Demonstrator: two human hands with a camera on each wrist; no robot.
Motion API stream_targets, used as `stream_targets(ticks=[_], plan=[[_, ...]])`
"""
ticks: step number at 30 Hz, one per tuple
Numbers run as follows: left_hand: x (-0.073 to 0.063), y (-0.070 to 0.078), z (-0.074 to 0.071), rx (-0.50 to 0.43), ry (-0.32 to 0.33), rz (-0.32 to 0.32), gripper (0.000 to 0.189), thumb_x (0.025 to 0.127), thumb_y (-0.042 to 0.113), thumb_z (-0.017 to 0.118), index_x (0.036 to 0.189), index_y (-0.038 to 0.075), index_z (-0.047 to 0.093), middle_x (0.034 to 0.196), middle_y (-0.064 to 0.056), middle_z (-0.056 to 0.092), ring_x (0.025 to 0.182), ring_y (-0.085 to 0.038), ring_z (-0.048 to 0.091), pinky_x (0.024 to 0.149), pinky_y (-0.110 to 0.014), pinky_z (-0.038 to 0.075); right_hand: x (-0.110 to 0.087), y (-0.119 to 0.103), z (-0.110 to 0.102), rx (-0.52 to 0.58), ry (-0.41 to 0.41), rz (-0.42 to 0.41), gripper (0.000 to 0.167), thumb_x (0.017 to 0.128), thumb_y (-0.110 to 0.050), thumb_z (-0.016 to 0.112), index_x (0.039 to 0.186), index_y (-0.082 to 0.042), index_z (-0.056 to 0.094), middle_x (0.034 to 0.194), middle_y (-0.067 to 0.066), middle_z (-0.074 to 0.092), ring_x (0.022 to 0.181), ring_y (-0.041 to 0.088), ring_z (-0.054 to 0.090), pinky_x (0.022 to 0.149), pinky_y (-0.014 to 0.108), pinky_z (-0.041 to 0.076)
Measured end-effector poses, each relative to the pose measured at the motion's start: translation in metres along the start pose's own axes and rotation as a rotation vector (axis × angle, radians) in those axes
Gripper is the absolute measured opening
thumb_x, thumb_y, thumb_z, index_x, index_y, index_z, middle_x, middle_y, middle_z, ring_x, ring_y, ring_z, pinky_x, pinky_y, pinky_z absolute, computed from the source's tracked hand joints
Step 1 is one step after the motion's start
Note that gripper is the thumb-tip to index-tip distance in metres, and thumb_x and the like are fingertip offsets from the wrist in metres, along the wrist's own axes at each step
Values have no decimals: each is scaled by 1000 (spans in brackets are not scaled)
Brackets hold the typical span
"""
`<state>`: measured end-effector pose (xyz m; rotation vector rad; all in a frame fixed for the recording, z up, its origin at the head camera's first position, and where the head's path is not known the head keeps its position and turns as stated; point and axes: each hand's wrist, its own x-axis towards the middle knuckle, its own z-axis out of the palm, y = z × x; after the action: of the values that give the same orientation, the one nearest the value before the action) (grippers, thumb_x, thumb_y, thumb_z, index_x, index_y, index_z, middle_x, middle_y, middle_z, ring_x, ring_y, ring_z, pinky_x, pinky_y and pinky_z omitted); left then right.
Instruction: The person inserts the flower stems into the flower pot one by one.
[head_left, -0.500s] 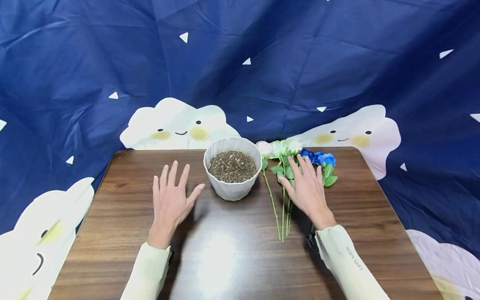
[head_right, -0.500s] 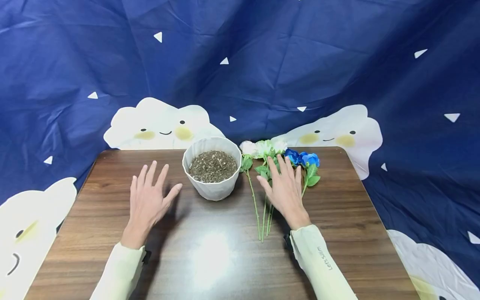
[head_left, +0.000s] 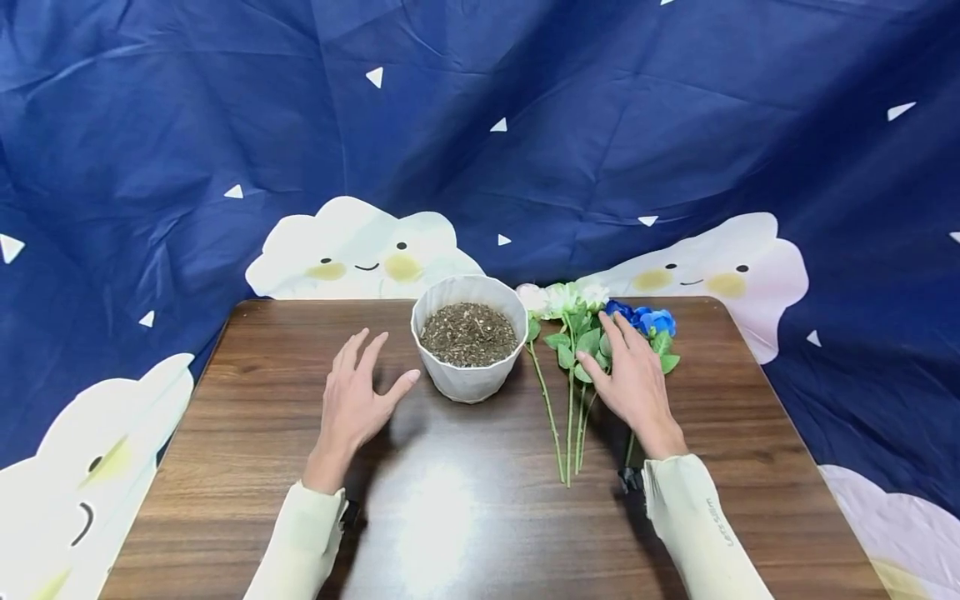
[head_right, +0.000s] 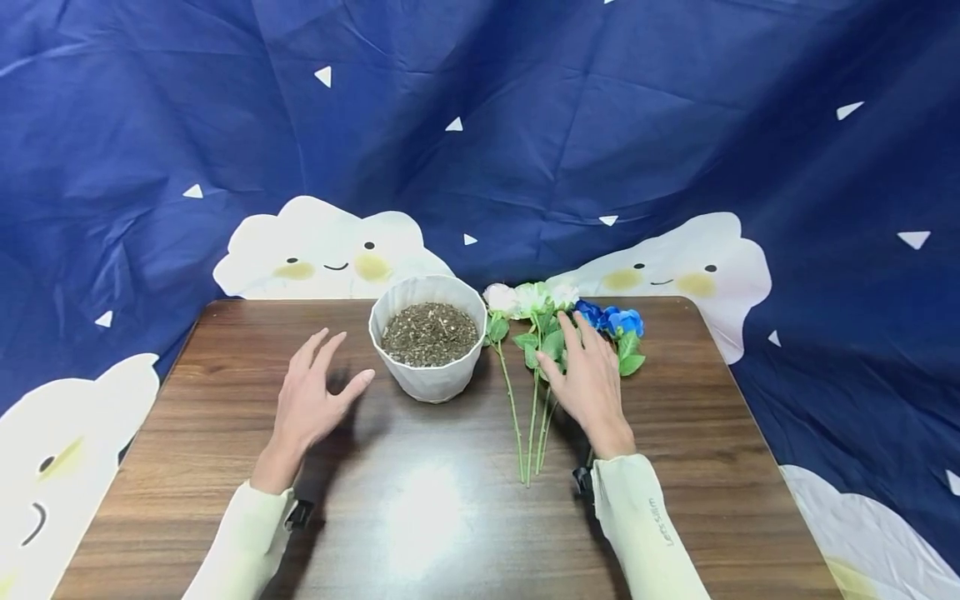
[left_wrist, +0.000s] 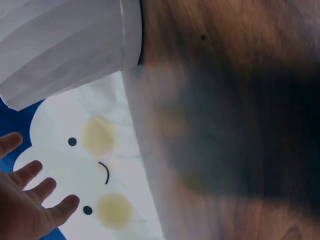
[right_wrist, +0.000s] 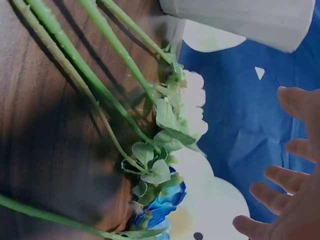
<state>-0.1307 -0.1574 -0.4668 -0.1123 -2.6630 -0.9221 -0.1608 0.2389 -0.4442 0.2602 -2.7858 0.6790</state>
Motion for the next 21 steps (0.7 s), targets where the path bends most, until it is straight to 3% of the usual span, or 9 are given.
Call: stream_targets(ticks=[9,16,21], plan=[[3,0,8,-303,-20,-34,64,92,44,72,147,18,53,151,-10,46,140,-28,40,115,-52,33,-2,17,-5,144,80,66,66,100,-32,64,154,-3,39,152,26,42,141,45,35,110,65,31],[13,2,14,-533,-8,-48,50,97,31,69,143,14,56,145,-12,48,136,-31,44,105,-58,45,1,22,-5,213,133,152,61,99,-27,66,150,-2,45,146,28,46,133,46,43,107,64,34],[15,3,17,-583,-12,-90,48,98,31,68,142,15,57,140,-14,53,132,-32,46,108,-56,38,0,28,-3,254,163,198,55,97,-21,67,145,0,50,135,26,54,118,43,53,100,57,42]])
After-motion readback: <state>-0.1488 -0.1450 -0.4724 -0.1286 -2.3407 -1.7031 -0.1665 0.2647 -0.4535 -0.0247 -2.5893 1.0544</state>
